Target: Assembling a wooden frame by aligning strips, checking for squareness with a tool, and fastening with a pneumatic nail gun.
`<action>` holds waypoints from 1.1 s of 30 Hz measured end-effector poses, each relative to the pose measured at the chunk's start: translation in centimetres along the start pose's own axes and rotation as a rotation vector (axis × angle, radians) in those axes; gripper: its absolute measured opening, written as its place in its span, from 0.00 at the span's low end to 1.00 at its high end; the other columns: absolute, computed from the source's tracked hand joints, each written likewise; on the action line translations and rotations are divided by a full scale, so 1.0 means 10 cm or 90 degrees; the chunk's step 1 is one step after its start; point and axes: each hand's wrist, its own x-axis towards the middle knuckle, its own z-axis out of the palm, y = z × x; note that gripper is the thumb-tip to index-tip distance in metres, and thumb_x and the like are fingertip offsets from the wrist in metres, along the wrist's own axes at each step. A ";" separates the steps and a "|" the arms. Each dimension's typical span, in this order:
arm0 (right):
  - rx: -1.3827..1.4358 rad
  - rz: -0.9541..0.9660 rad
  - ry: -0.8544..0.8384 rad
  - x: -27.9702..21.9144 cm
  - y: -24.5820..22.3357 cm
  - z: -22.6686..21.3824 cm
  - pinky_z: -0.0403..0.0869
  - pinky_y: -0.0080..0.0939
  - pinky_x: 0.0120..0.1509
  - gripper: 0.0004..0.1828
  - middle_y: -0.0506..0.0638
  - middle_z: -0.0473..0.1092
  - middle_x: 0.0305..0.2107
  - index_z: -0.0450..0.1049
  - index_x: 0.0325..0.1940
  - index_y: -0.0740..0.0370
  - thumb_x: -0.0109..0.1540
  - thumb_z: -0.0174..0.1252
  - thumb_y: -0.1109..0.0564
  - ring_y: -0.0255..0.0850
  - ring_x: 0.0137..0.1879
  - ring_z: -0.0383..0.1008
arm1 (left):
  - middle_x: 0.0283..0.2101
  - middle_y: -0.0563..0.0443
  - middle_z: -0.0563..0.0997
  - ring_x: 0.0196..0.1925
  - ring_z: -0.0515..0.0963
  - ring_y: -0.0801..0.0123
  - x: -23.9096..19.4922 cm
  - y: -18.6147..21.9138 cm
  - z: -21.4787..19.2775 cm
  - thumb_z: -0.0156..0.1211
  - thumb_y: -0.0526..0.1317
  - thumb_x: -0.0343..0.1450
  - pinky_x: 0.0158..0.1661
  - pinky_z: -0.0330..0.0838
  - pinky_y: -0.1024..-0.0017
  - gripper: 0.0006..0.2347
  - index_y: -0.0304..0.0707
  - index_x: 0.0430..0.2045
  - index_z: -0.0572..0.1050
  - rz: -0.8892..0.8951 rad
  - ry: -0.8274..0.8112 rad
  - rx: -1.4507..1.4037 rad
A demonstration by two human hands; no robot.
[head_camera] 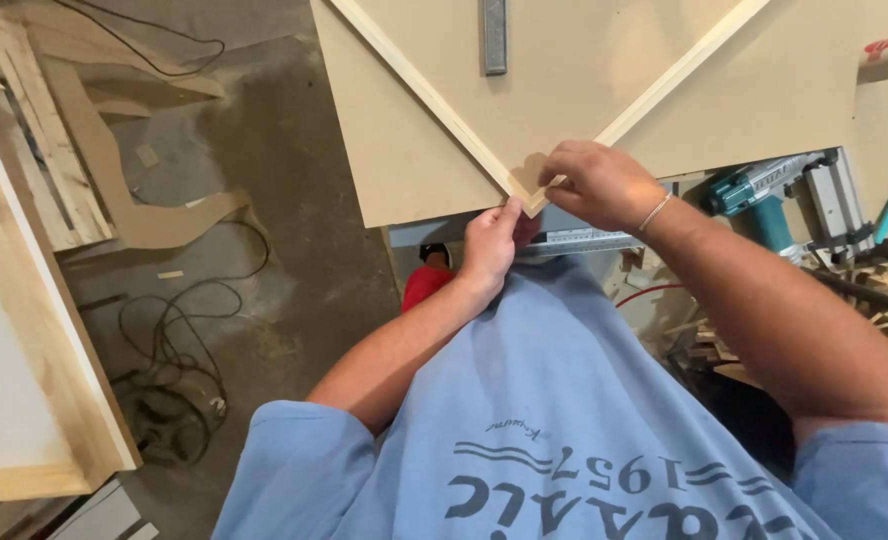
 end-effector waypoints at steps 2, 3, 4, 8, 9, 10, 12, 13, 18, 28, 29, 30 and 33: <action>-0.014 0.014 -0.010 -0.04 -0.07 -0.10 0.76 0.53 0.53 0.05 0.46 0.73 0.37 0.74 0.42 0.49 0.63 0.62 0.53 0.50 0.49 0.77 | 0.25 0.41 0.83 0.26 0.84 0.67 -0.07 0.06 -0.06 0.62 0.46 0.75 0.28 0.80 0.73 0.14 0.32 0.27 0.80 -0.018 -0.005 -0.014; -0.030 0.030 -0.014 -0.06 -0.10 -0.16 0.76 0.53 0.51 0.06 0.46 0.74 0.33 0.73 0.42 0.49 0.65 0.62 0.50 0.49 0.46 0.78 | 0.28 0.40 0.84 0.28 0.85 0.66 -0.09 0.10 -0.09 0.59 0.46 0.77 0.32 0.81 0.74 0.14 0.32 0.31 0.79 -0.032 -0.015 -0.027; -0.030 0.026 -0.020 -0.05 -0.10 -0.17 0.76 0.53 0.51 0.06 0.46 0.74 0.33 0.73 0.42 0.49 0.65 0.62 0.50 0.49 0.46 0.78 | 0.28 0.40 0.84 0.28 0.85 0.66 -0.09 0.10 -0.14 0.59 0.46 0.77 0.32 0.81 0.74 0.14 0.32 0.31 0.79 -0.033 -0.009 -0.031; -0.122 0.100 0.010 -0.04 0.04 -0.06 0.75 0.61 0.46 0.12 0.55 0.73 0.28 0.69 0.46 0.51 0.71 0.53 0.42 0.60 0.40 0.78 | 0.30 0.43 0.86 0.31 0.87 0.68 -0.16 0.19 -0.32 0.59 0.48 0.76 0.34 0.82 0.75 0.13 0.36 0.32 0.78 -0.018 0.011 -0.020; -0.145 0.070 0.058 -0.04 0.11 -0.01 0.73 0.63 0.44 0.13 0.58 0.72 0.26 0.69 0.46 0.51 0.71 0.53 0.41 0.63 0.39 0.77 | 0.31 0.42 0.86 0.32 0.87 0.67 -0.20 0.24 -0.35 0.61 0.48 0.76 0.35 0.82 0.75 0.12 0.37 0.32 0.77 -0.011 0.018 -0.013; -0.148 0.065 0.060 -0.03 0.13 0.04 0.73 0.63 0.44 0.13 0.58 0.72 0.26 0.69 0.46 0.51 0.71 0.53 0.41 0.63 0.39 0.77 | 0.31 0.42 0.86 0.32 0.87 0.67 -0.20 0.25 -0.39 0.61 0.48 0.76 0.35 0.82 0.75 0.12 0.37 0.32 0.77 -0.006 0.019 -0.016; -0.166 0.023 0.139 -0.07 0.17 0.14 0.74 0.60 0.41 0.12 0.56 0.71 0.25 0.69 0.43 0.51 0.70 0.55 0.42 0.60 0.38 0.77 | 0.33 0.41 0.86 0.34 0.87 0.64 -0.22 0.26 -0.45 0.67 0.43 0.72 0.37 0.83 0.71 0.10 0.35 0.37 0.79 -0.002 0.040 0.018; -0.168 0.023 0.140 -0.04 0.18 0.20 0.74 0.60 0.41 0.12 0.56 0.71 0.25 0.69 0.43 0.51 0.70 0.55 0.42 0.60 0.38 0.77 | 0.33 0.41 0.86 0.34 0.87 0.64 -0.24 0.29 -0.50 0.67 0.43 0.72 0.37 0.83 0.71 0.10 0.35 0.37 0.79 -0.001 0.039 0.017; -0.096 0.000 0.214 -0.09 0.11 0.31 0.74 0.62 0.40 0.13 0.57 0.70 0.22 0.70 0.37 0.51 0.66 0.58 0.42 0.60 0.35 0.77 | 0.29 0.42 0.84 0.29 0.83 0.69 -0.19 0.18 -0.56 0.66 0.39 0.72 0.33 0.81 0.75 0.08 0.33 0.36 0.80 0.047 0.093 0.152; -0.182 0.115 0.503 -1.31 1.68 0.00 0.74 0.45 0.38 0.16 0.47 0.65 0.16 0.71 0.26 0.46 0.69 0.56 0.47 0.50 0.28 0.73 | 0.57 0.43 0.77 0.59 0.76 0.52 -0.20 0.64 -0.47 0.71 0.55 0.65 0.54 0.69 0.56 0.20 0.45 0.43 0.79 0.902 0.156 0.871; -0.146 0.291 0.623 -1.51 2.03 -0.14 0.71 0.55 0.43 0.14 0.58 0.67 0.22 0.72 0.31 0.55 0.70 0.57 0.51 0.60 0.35 0.72 | 0.57 0.45 0.78 0.60 0.76 0.53 -0.17 0.65 -0.46 0.72 0.53 0.64 0.57 0.68 0.57 0.18 0.46 0.42 0.80 0.909 0.137 0.876; -0.097 0.474 0.728 -1.68 2.36 -0.19 0.68 0.64 0.47 0.13 0.70 0.69 0.27 0.73 0.36 0.64 0.71 0.57 0.54 0.71 0.43 0.72 | 0.56 0.46 0.79 0.61 0.75 0.55 -0.18 0.67 -0.53 0.72 0.52 0.64 0.61 0.66 0.58 0.16 0.48 0.40 0.81 0.909 0.116 0.893; -0.387 0.510 0.659 -2.57 4.24 0.05 0.67 0.54 0.48 0.17 0.57 0.76 0.39 0.78 0.48 0.57 0.63 0.73 0.47 0.57 0.44 0.71 | 0.54 0.44 0.79 0.58 0.76 0.52 -0.30 0.88 -0.50 0.71 0.40 0.66 0.59 0.68 0.56 0.10 0.43 0.38 0.82 0.873 0.080 0.922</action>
